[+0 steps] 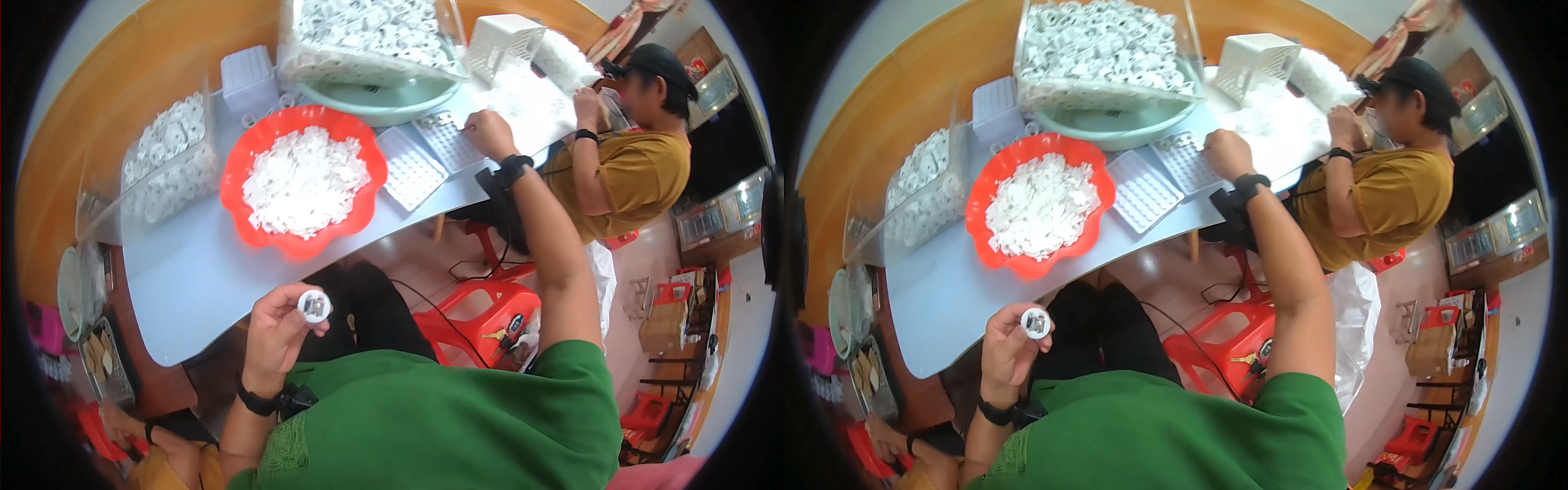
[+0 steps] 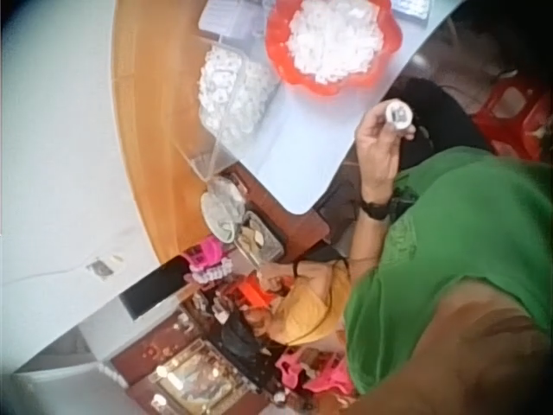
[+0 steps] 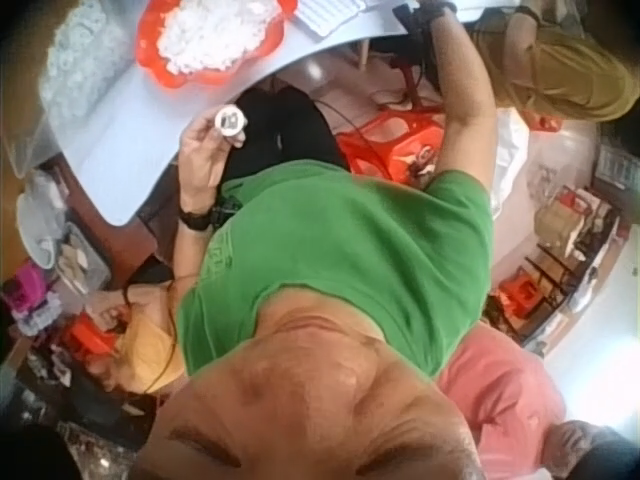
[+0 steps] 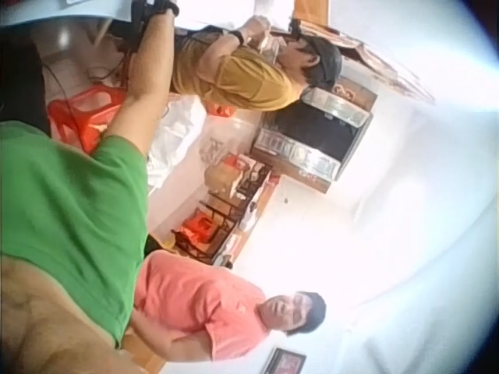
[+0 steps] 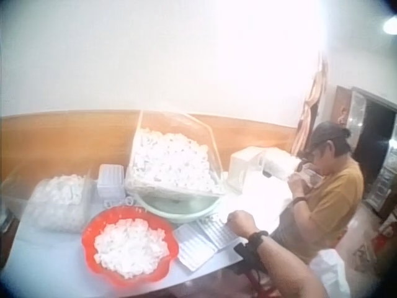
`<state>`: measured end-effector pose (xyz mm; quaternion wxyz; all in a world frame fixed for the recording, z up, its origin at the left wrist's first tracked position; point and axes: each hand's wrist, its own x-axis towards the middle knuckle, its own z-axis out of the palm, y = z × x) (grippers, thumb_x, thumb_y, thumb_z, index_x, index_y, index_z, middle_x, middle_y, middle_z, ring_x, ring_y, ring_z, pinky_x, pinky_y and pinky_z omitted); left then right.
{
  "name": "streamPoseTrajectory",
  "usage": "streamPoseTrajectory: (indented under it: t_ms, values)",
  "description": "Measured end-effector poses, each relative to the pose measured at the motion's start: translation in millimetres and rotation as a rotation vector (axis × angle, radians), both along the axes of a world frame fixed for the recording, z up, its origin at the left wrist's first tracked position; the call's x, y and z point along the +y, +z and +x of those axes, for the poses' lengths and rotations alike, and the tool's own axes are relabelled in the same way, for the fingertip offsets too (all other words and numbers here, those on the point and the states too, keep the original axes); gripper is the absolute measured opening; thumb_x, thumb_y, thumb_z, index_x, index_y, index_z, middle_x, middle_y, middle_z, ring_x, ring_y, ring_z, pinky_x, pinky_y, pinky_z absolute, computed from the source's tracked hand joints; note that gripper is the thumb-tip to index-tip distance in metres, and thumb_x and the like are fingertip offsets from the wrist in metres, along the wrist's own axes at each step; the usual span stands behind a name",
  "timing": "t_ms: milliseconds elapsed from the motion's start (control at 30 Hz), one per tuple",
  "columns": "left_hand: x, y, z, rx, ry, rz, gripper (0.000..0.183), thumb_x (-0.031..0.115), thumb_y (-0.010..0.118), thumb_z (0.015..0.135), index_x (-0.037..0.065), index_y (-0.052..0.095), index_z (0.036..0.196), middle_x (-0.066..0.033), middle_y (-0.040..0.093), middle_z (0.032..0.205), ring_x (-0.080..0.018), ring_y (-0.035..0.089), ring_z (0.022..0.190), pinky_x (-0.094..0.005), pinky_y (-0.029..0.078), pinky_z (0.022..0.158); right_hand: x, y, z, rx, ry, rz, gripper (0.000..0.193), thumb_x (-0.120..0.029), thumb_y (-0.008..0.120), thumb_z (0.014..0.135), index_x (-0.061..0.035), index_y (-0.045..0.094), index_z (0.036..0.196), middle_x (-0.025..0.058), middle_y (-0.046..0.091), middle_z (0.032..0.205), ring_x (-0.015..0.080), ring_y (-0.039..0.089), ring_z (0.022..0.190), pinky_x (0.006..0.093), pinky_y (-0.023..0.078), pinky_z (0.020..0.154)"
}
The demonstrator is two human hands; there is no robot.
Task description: The recorder is assembling small plastic and metal components at a workstation.
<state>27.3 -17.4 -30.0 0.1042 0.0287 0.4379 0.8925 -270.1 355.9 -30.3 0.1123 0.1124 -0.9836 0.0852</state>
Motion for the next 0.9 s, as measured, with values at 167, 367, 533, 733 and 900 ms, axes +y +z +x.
streamPoseTrajectory:
  t_ms: [167, 367, 533, 733, 900]
  values:
    - [5, 4, -10, -0.043, -0.066, 0.043, 0.031, 0.010, 0.061, 0.088, -0.006, 0.055, 0.113, -0.0128, 0.063, 0.097, -0.0162, 0.062, 0.079, -0.0258, 0.051, 0.070, 9, 7, -5, -0.021, 0.116, -0.027, 0.010, -0.014, 0.064, 0.069, -0.0082, 0.071, 0.075, 0.0144, 0.066, 0.076, 0.0318, 0.064, 0.073, 0.0405, 0.050, 0.068]
    - [5, 3, -9, -0.020, -0.042, 0.048, 0.036, 0.017, 0.065, 0.086, -0.004, 0.055, 0.112, -0.0161, 0.063, 0.096, -0.0180, 0.063, 0.076, -0.0272, 0.052, 0.065, 4, 13, -5, -0.052, 0.102, -0.039, 0.009, -0.010, 0.061, 0.067, -0.0054, 0.068, 0.073, 0.0158, 0.064, 0.071, 0.0323, 0.063, 0.068, 0.0393, 0.049, 0.063]
    - [2, 1, 4, -0.061, 0.032, -0.023, 0.032, 0.015, 0.062, 0.087, -0.005, 0.055, 0.110, -0.0167, 0.063, 0.093, -0.0184, 0.063, 0.074, -0.0272, 0.053, 0.064, 8, 5, -8, -0.012, 0.229, -0.047, 0.019, -0.006, 0.063, 0.066, -0.0012, 0.067, 0.084, 0.0147, 0.063, 0.071, 0.0269, 0.062, 0.067, 0.0348, 0.049, 0.065]
    - [2, -7, 0, -0.023, 0.011, 0.019, 0.039, 0.023, 0.067, 0.085, -0.004, 0.056, 0.109, -0.0171, 0.063, 0.092, -0.0179, 0.063, 0.073, -0.0270, 0.053, 0.064, 2, 23, 2, -0.123, 0.130, -0.016, 0.018, -0.010, 0.061, 0.071, -0.0081, 0.070, 0.086, 0.0118, 0.066, 0.079, 0.0290, 0.063, 0.078, 0.0368, 0.050, 0.071]
    - [7, -6, -5, -0.048, 0.002, 0.012, 0.041, 0.025, 0.068, 0.084, -0.004, 0.056, 0.109, -0.0172, 0.063, 0.092, -0.0179, 0.063, 0.073, -0.0268, 0.053, 0.063, -11, 23, 3, -0.120, 0.283, 0.026, 0.016, -0.011, 0.062, 0.074, -0.0099, 0.070, 0.087, 0.0107, 0.067, 0.080, 0.0279, 0.064, 0.079, 0.0372, 0.050, 0.072]
